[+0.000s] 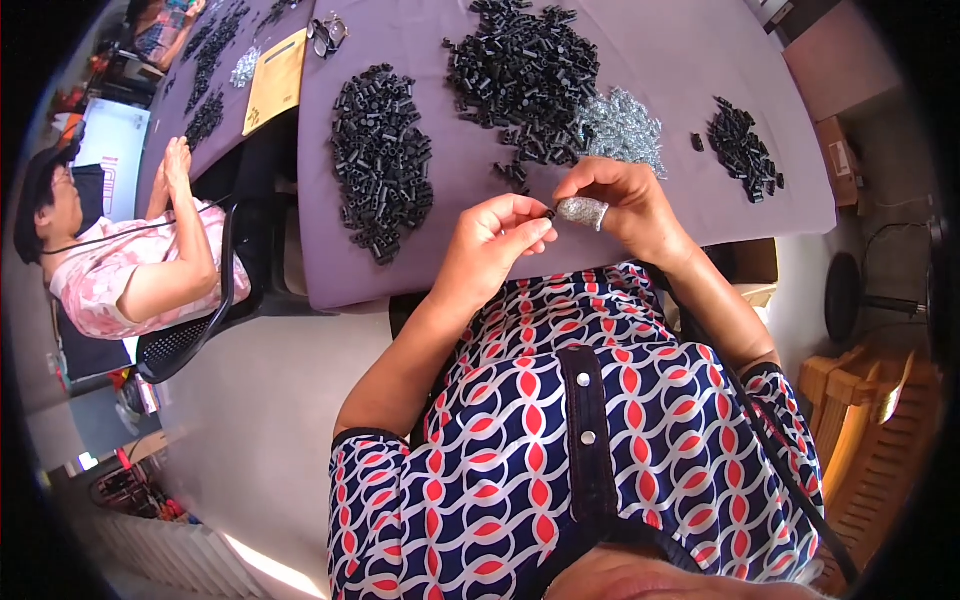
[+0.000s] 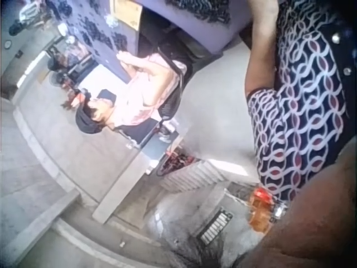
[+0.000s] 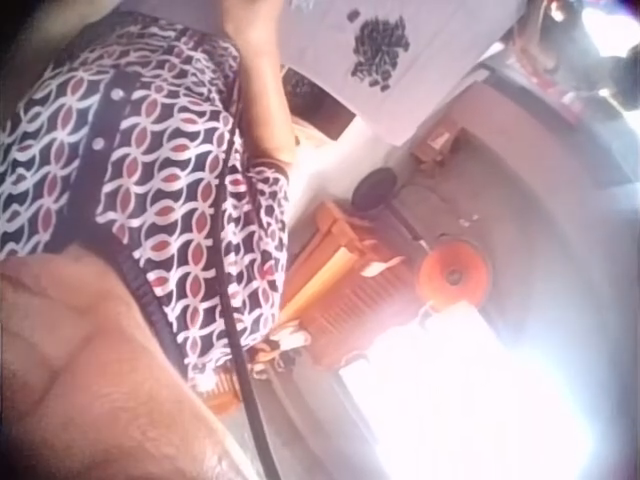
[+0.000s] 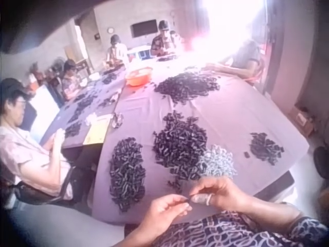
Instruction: The recorder is sorting and inspecting small black plastic components on a table.
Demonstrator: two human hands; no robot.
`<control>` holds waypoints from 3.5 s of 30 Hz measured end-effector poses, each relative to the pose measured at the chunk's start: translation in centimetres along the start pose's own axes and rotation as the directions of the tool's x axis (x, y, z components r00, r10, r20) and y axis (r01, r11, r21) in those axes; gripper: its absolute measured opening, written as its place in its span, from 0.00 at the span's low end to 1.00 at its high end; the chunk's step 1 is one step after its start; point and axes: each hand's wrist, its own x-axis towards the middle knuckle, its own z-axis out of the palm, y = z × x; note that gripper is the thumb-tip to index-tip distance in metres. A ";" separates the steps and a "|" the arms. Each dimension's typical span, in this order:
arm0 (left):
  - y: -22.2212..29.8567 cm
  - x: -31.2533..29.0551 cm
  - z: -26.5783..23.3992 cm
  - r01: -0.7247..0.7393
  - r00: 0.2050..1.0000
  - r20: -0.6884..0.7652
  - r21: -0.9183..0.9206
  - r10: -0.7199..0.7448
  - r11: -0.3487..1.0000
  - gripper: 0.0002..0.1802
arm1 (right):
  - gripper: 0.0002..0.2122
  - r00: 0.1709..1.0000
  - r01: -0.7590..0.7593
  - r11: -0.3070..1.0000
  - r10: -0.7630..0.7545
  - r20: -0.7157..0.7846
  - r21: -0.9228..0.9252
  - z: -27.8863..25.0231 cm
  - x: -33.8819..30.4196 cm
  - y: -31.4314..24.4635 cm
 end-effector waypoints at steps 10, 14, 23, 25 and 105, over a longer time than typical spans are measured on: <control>0.1 0.3 0.1 0.024 1.000 0.012 0.035 -0.025 0.999 0.08 | 0.19 0.998 -0.036 0.995 0.040 0.041 -0.091 -0.3 -0.5 -0.5; 0.3 0.2 0.4 0.007 1.000 0.016 0.065 -0.008 0.998 0.07 | 0.17 0.998 -0.048 0.977 0.053 0.018 -0.209 -0.2 -0.9 -0.9; 0.4 0.0 1.3 -0.409 0.855 0.096 0.730 0.510 0.548 0.09 | 0.08 0.997 -0.041 0.907 0.064 0.042 -0.418 -0.2 -0.9 -1.5; 0.7 -0.2 1.6 -0.137 0.986 -0.028 0.417 0.164 0.898 0.10 | 0.11 0.990 0.117 0.866 -0.061 0.129 -0.485 -1.0 -0.8 -1.6; 0.5 1.9 -1.9 -0.264 0.813 0.087 0.936 0.575 0.231 0.13 | 0.33 0.854 -0.328 0.085 -0.399 -0.334 -0.941 -13.3 -6.8 1.2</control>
